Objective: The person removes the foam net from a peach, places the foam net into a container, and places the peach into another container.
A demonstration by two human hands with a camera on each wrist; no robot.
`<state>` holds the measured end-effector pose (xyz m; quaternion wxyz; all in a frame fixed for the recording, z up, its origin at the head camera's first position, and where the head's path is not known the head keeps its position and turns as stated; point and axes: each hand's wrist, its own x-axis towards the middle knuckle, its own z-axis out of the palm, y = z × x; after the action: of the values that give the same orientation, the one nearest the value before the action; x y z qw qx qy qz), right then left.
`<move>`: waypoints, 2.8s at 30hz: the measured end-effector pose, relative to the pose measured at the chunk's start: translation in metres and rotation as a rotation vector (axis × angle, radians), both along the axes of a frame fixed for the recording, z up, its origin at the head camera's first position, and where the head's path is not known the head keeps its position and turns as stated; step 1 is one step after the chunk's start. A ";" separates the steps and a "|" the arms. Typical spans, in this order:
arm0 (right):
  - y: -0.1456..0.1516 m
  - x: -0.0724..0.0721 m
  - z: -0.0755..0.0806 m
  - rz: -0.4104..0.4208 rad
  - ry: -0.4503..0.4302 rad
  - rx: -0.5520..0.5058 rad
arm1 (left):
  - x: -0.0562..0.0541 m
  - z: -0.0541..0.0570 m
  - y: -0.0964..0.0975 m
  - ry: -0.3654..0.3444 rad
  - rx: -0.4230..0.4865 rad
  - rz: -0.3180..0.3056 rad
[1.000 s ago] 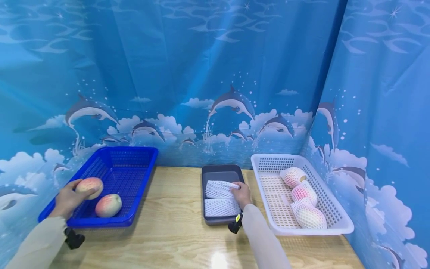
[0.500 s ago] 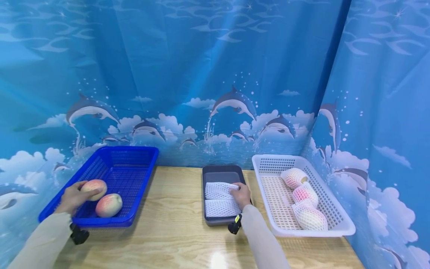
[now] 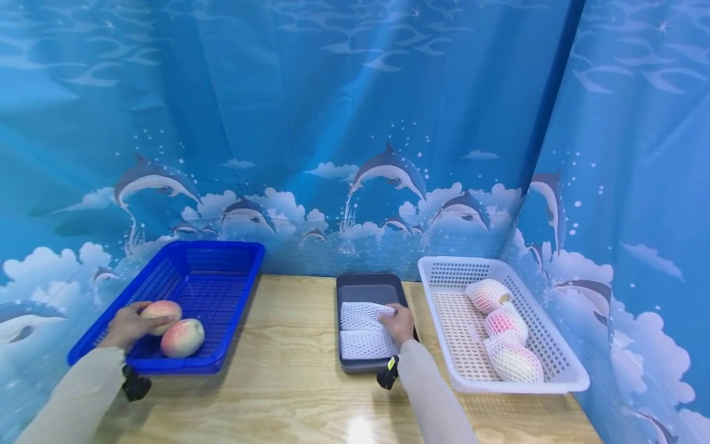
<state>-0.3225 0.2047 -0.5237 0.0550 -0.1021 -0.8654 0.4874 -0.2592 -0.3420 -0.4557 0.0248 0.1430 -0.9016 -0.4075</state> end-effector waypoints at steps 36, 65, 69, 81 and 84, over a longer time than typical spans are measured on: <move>0.006 0.006 0.012 0.064 0.011 -0.053 | -0.002 -0.001 0.003 -0.003 -0.040 -0.013; 0.021 0.011 0.063 0.033 0.016 -0.201 | 0.004 0.011 0.008 0.061 -0.056 0.000; 0.030 0.013 0.071 0.044 0.069 -0.239 | 0.003 0.014 0.009 0.071 -0.062 -0.033; 0.056 0.025 0.097 0.060 0.101 -0.233 | 0.005 0.024 0.018 0.100 -0.048 -0.104; 0.063 0.030 0.104 0.064 0.099 -0.229 | 0.006 0.028 0.025 0.091 -0.011 -0.112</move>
<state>-0.2921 0.2678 -0.4200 0.0700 -0.0561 -0.8030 0.5891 -0.2530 -0.3170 -0.4276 0.0436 0.0735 -0.9084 -0.4093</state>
